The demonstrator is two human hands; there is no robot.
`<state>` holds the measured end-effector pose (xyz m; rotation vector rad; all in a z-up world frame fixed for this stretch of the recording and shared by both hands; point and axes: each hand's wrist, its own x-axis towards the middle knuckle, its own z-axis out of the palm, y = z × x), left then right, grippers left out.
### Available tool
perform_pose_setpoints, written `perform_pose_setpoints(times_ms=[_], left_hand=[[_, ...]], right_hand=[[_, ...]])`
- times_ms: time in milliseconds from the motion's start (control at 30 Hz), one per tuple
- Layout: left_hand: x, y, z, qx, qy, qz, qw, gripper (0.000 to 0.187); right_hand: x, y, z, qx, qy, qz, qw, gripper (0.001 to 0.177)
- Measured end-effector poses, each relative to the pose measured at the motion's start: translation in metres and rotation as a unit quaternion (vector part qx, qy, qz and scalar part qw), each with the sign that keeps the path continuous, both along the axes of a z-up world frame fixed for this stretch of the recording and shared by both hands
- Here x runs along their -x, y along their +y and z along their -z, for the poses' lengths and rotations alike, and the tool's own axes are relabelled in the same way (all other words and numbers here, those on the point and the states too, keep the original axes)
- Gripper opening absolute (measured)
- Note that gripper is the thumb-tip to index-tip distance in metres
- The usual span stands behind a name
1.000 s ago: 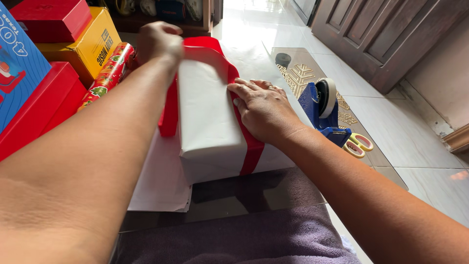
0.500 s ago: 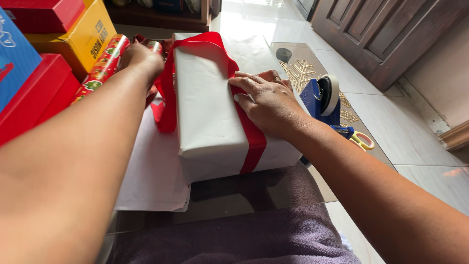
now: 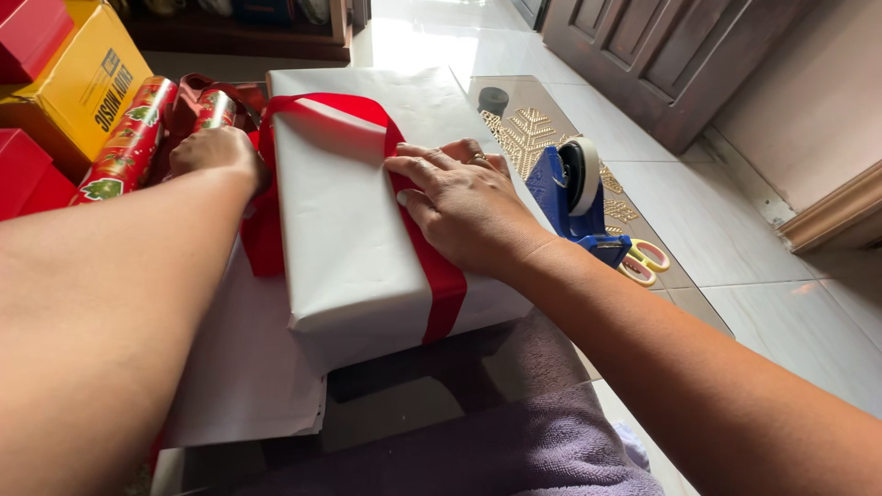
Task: The person ties a red ribbon around a white paper-wrapped box on a glass table. They stretch out the ribbon, wrap it around the box in both directions, secure it with tape from a desk tape dispenser, and tie a bow on top.
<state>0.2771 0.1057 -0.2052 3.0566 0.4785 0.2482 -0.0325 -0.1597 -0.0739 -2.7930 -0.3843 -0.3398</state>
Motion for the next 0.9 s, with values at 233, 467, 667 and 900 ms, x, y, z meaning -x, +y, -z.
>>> perform_pose_setpoints(times_ms=[233,467,667,900], left_hand=[[0.027,-0.005,-0.062,0.215,-0.124,0.014,0.969,0.041],[0.168,-0.050,-0.144,0.281,-0.175,0.213,0.919,0.033],[0.271,-0.124,-0.189,0.298,-0.160,0.366,0.867,0.027],[0.365,-0.131,-0.206,0.315,-0.067,0.507,0.800,0.021]], right_hand=[[-0.001,0.001,0.002,-0.003,-0.008,-0.012,1.000,0.044],[0.000,0.003,-0.001,-0.004,-0.009,-0.013,1.000,0.044],[-0.011,-0.011,0.017,-0.005,-0.043,-0.018,0.999,0.042],[-0.043,-0.031,0.052,-0.271,0.039,-0.193,0.942,0.045]])
